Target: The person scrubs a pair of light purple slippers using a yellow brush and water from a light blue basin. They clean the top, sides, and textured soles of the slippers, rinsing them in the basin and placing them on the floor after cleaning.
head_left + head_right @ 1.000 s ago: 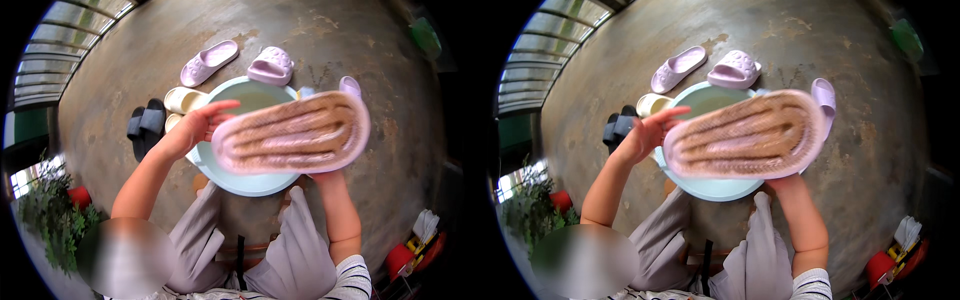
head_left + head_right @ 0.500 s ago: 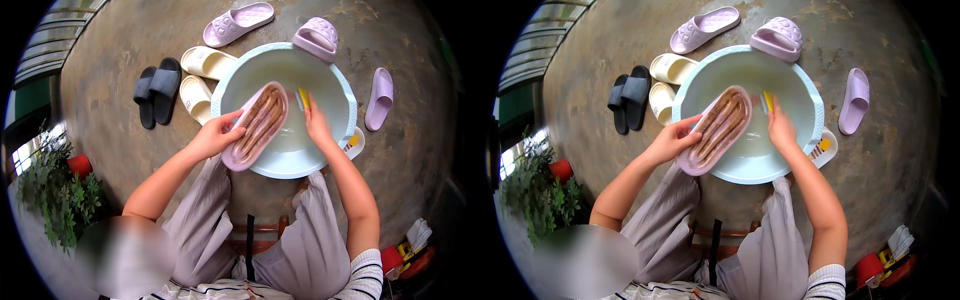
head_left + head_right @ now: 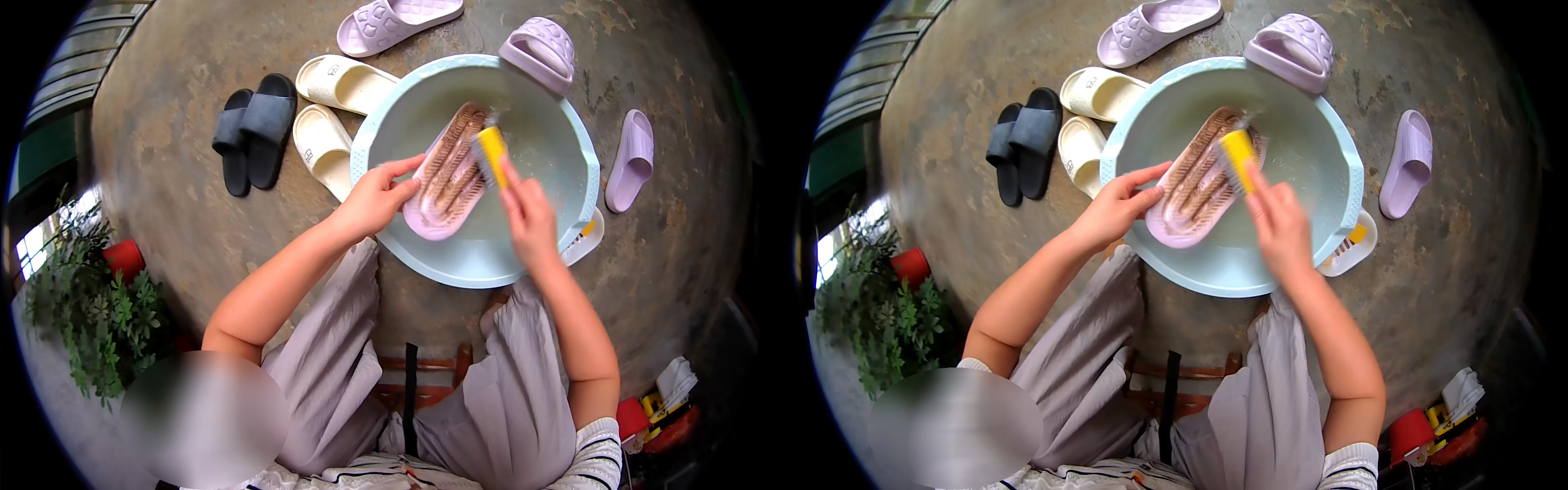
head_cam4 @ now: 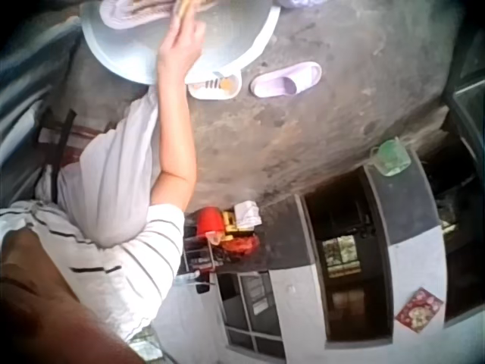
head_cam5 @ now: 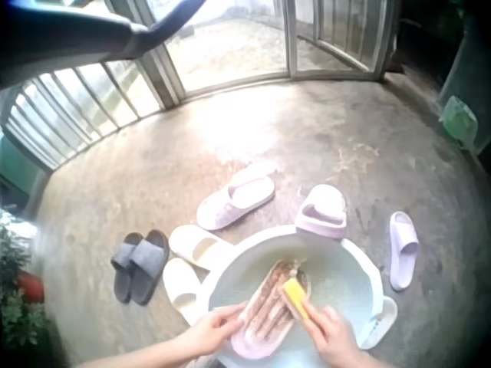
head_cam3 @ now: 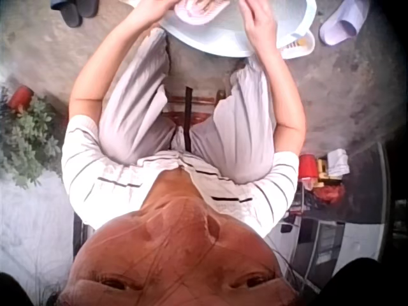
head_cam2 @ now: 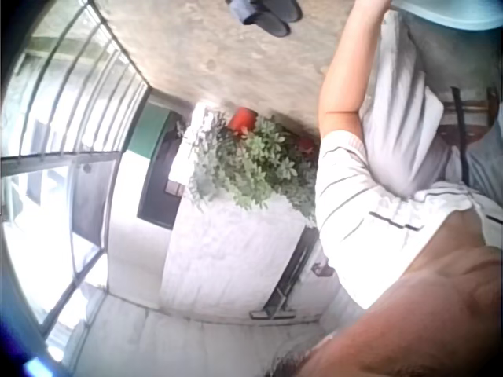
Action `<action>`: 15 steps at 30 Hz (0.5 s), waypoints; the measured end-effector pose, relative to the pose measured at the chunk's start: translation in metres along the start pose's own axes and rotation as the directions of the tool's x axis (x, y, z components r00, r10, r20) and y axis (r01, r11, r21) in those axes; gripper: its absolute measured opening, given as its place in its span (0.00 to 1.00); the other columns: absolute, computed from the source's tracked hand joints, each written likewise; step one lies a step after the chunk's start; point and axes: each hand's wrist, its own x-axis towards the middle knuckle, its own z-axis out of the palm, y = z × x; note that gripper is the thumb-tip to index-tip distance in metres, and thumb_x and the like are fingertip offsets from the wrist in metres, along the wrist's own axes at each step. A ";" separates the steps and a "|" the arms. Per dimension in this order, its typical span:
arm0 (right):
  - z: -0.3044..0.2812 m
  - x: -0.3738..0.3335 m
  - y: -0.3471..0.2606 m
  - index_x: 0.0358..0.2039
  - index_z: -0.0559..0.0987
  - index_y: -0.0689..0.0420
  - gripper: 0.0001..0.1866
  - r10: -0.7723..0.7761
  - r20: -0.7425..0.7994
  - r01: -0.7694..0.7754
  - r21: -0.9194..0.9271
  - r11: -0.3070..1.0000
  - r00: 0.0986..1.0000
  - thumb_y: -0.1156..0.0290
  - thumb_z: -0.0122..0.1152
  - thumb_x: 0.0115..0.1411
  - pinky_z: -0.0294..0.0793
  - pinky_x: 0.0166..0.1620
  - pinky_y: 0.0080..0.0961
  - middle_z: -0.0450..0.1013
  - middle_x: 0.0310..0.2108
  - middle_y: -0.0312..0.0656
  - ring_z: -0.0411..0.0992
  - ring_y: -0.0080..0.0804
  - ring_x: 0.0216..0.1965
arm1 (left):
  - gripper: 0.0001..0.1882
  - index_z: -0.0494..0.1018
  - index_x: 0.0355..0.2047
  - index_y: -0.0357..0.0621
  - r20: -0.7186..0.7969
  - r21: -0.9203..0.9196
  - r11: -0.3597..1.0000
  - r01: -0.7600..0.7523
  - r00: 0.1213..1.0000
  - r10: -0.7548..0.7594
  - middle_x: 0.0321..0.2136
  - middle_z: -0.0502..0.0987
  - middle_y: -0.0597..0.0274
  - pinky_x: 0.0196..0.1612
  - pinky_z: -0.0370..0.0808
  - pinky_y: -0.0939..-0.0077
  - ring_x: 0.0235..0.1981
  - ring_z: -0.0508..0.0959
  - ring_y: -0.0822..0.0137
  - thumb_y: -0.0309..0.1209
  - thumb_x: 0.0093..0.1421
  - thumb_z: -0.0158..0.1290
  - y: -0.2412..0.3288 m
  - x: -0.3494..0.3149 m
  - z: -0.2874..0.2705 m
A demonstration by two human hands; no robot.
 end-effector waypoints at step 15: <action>0.065 -0.011 -0.016 0.63 0.73 0.38 0.25 -0.127 0.069 0.124 0.039 0.992 0.990 0.66 0.60 0.65 0.74 0.28 0.39 0.67 0.30 0.43 0.72 0.42 0.25 | 0.64 0.52 0.64 0.21 -0.162 0.927 0.376 0.010 0.913 0.375 0.58 0.60 0.34 0.54 0.74 0.57 0.50 0.70 0.38 0.36 0.31 0.76 -0.021 0.013 0.044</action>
